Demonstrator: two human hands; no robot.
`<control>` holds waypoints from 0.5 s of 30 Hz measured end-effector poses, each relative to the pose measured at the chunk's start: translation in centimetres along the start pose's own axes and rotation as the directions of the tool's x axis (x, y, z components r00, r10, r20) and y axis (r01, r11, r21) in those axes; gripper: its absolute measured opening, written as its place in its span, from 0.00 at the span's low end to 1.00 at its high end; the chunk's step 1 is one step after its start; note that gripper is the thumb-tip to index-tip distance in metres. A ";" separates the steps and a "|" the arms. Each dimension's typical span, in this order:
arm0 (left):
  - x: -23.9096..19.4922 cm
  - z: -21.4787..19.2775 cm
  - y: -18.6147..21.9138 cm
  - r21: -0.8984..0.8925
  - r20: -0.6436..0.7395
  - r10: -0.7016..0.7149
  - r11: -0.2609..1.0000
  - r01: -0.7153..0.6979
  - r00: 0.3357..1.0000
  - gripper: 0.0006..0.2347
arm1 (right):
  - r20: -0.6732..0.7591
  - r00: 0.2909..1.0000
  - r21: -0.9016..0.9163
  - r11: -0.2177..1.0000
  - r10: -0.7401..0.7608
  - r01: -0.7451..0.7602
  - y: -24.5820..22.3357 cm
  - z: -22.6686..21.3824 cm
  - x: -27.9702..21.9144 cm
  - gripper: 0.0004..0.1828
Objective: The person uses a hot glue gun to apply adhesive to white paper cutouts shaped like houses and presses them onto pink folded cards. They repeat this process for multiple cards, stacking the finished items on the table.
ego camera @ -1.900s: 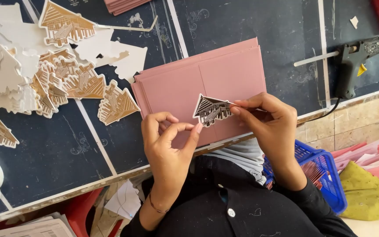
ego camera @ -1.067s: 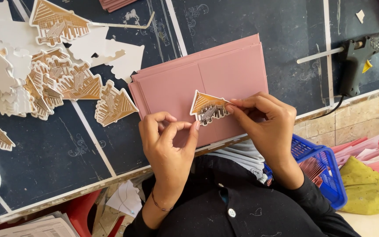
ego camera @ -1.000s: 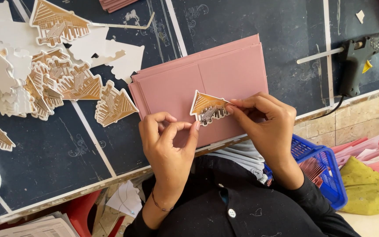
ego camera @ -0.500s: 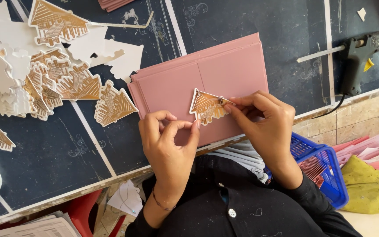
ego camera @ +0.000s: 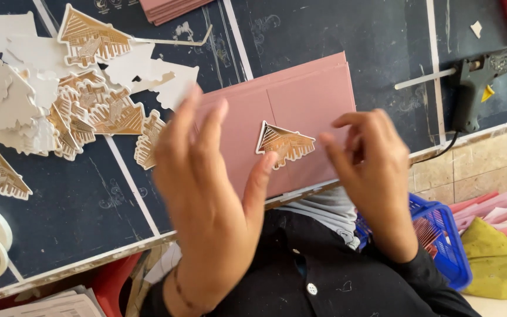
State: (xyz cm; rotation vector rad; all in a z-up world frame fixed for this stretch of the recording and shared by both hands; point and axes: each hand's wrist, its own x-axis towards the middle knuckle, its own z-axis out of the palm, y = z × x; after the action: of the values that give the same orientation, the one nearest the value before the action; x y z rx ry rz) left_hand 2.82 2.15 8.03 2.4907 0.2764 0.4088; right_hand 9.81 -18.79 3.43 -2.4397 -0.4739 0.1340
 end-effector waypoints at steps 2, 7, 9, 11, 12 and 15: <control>1.5 -2.1 2.1 0.053 0.025 0.059 0.997 -0.061 0.998 0.27 | -0.056 0.996 0.025 0.997 0.069 -0.068 0.5 -0.9 0.4 0.09; 5.6 4.9 1.1 0.094 0.153 0.462 0.873 -0.478 0.874 0.29 | -0.195 0.964 0.103 0.981 0.183 -0.166 2.4 -2.0 0.6 0.09; 4.6 12.7 -3.1 0.265 0.484 0.374 0.799 -0.540 0.791 0.37 | -0.239 0.953 0.056 0.982 0.187 -0.179 4.1 -1.8 0.0 0.18; 4.8 12.4 -3.2 0.238 0.528 0.361 0.805 -0.543 0.768 0.37 | -0.259 0.945 0.074 0.980 0.199 -0.186 5.0 -1.6 -0.6 0.14; 4.9 12.4 -3.1 0.211 0.572 0.342 0.817 -0.537 0.745 0.38 | -0.272 0.939 0.089 0.977 0.210 -0.192 5.5 -1.8 -1.0 0.11; 5.7 11.0 -2.4 0.300 0.648 0.224 0.803 -0.514 0.728 0.50 | -0.322 0.925 0.139 0.977 0.201 -0.164 8.0 -2.3 -2.0 0.13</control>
State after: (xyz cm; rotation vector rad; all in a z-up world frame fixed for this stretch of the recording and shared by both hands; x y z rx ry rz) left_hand 11.75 -0.03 -0.61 2.9957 -0.4685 -0.3446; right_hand 10.88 -26.64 0.30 -2.3305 -0.0841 -0.1726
